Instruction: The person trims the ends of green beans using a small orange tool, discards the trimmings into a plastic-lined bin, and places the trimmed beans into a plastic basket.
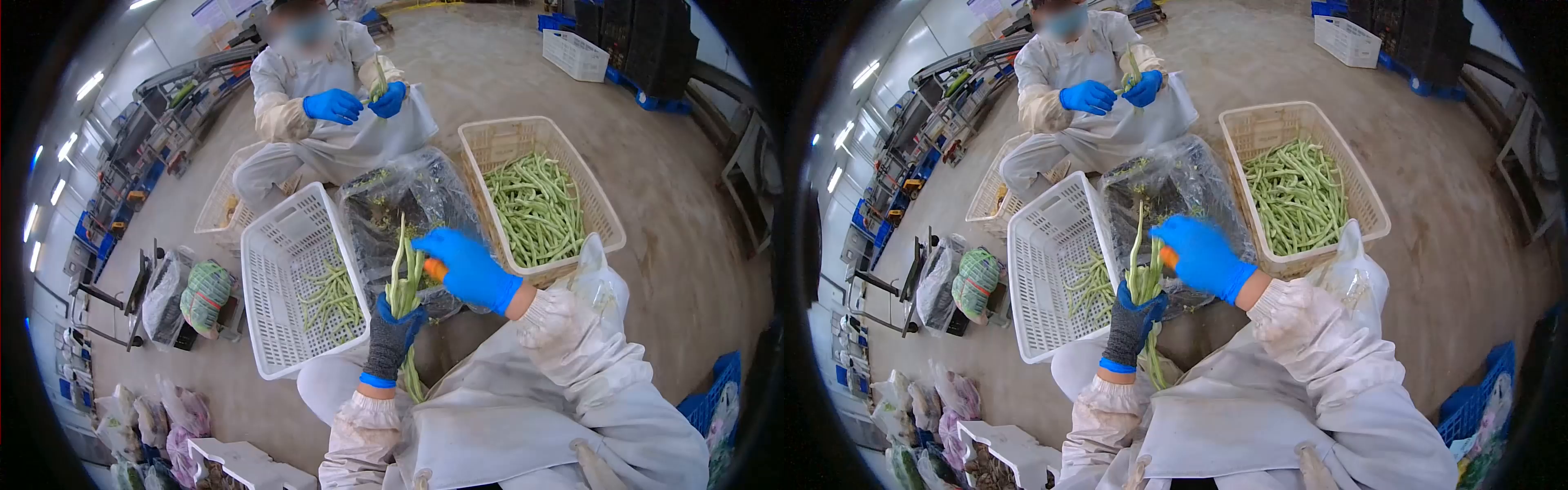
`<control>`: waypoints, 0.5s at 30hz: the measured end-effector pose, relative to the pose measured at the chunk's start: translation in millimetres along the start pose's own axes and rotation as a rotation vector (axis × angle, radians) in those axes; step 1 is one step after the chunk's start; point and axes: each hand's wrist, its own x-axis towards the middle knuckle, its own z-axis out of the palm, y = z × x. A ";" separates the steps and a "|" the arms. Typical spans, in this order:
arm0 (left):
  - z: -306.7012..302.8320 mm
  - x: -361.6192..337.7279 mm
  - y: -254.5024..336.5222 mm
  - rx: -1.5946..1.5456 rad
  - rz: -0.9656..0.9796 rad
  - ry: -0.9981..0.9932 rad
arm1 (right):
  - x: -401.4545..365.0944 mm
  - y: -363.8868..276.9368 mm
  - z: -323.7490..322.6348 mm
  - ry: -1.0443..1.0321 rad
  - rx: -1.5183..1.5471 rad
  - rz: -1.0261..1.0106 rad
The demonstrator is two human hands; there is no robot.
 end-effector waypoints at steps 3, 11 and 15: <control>1.2 0.6 5.8 -0.132 -0.116 -0.028 | -9.0 -11.5 2.0 -0.471 0.146 0.076; 4.1 -2.0 9.8 0.061 -0.036 -0.007 | -17.1 -14.2 16.6 -0.477 -0.132 0.000; 3.1 -4.2 10.9 0.132 -0.052 -0.088 | -23.9 -2.6 23.8 -0.320 -0.154 -0.103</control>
